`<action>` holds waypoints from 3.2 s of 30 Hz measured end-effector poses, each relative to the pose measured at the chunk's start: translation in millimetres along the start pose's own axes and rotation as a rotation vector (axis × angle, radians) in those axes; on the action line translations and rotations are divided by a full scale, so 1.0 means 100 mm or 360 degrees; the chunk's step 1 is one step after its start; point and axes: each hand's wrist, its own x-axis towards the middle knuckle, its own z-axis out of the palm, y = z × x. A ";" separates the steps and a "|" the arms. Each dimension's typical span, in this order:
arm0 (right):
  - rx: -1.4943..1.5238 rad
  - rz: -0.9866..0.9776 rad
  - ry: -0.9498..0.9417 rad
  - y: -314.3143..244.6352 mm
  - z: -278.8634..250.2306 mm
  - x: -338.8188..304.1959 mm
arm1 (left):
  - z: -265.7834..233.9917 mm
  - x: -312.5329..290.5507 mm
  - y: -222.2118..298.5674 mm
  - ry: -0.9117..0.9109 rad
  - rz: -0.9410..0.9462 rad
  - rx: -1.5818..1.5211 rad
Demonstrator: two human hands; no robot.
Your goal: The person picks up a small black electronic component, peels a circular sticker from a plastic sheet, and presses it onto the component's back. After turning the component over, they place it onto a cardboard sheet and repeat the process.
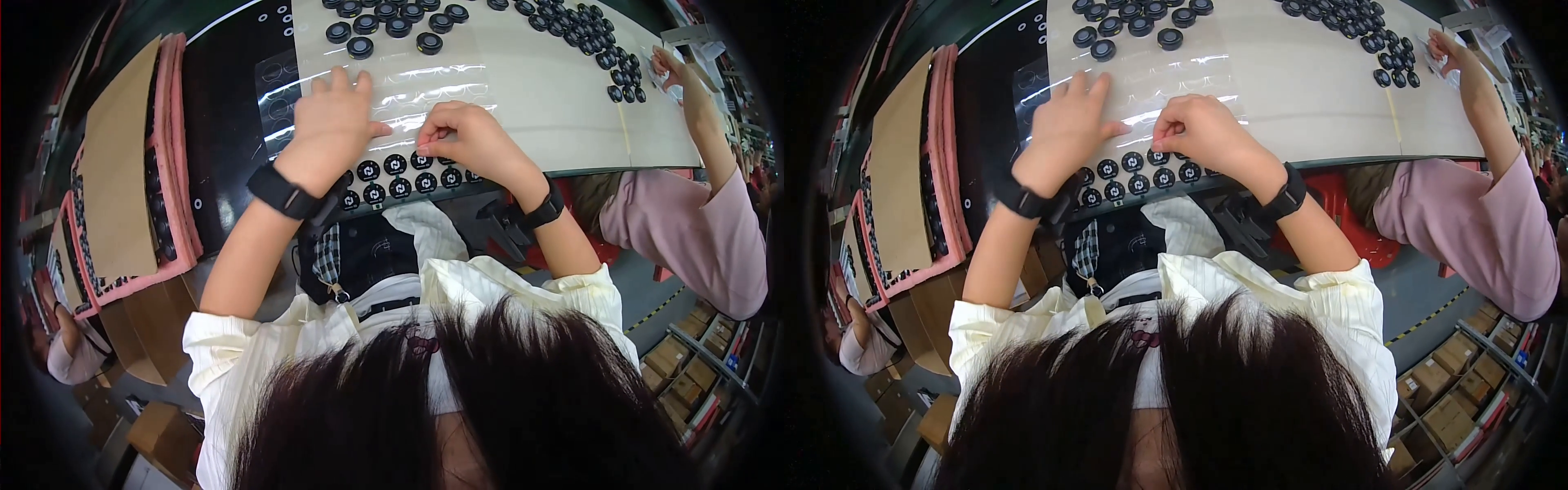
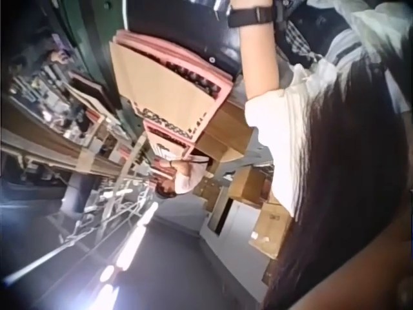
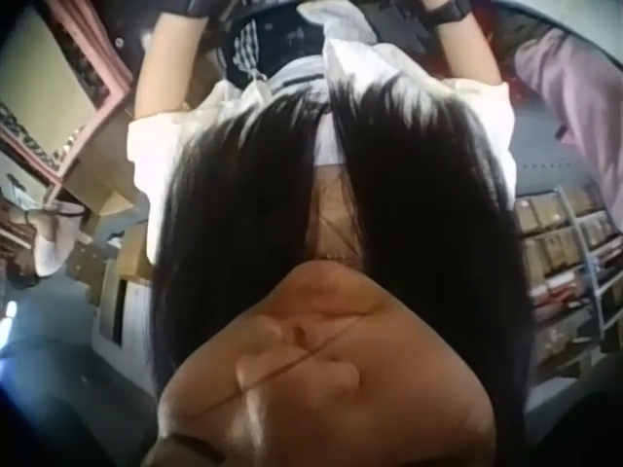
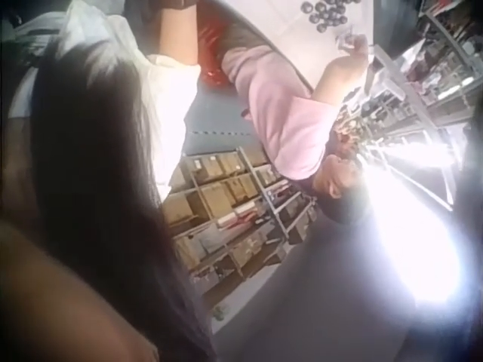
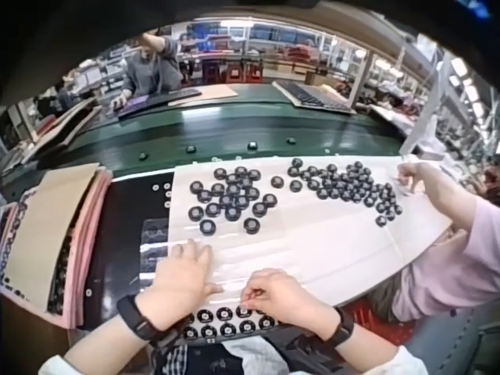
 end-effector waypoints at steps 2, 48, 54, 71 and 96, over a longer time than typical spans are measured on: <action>-0.0082 -0.0033 -0.0009 -0.01 -0.01 0.01 | 0.09 0.06 0.02 -0.0026 -0.0066 0.0137; 0.1233 -0.0251 0.0674 -0.64 -0.58 -0.01 | -0.52 0.11 -0.21 -0.0302 0.0034 -0.2572; 0.1809 -0.0169 0.0381 -1.06 -0.57 0.10 | -0.79 -0.23 0.11 0.0142 -0.0011 -0.2586; 0.1647 -0.0629 0.0204 -1.04 -0.34 0.31 | -0.75 -0.39 0.17 0.0850 0.0009 -0.2189; 0.1238 -0.0403 0.0540 -1.18 -0.24 0.15 | -0.77 -0.43 0.23 0.1209 -0.0089 -0.2004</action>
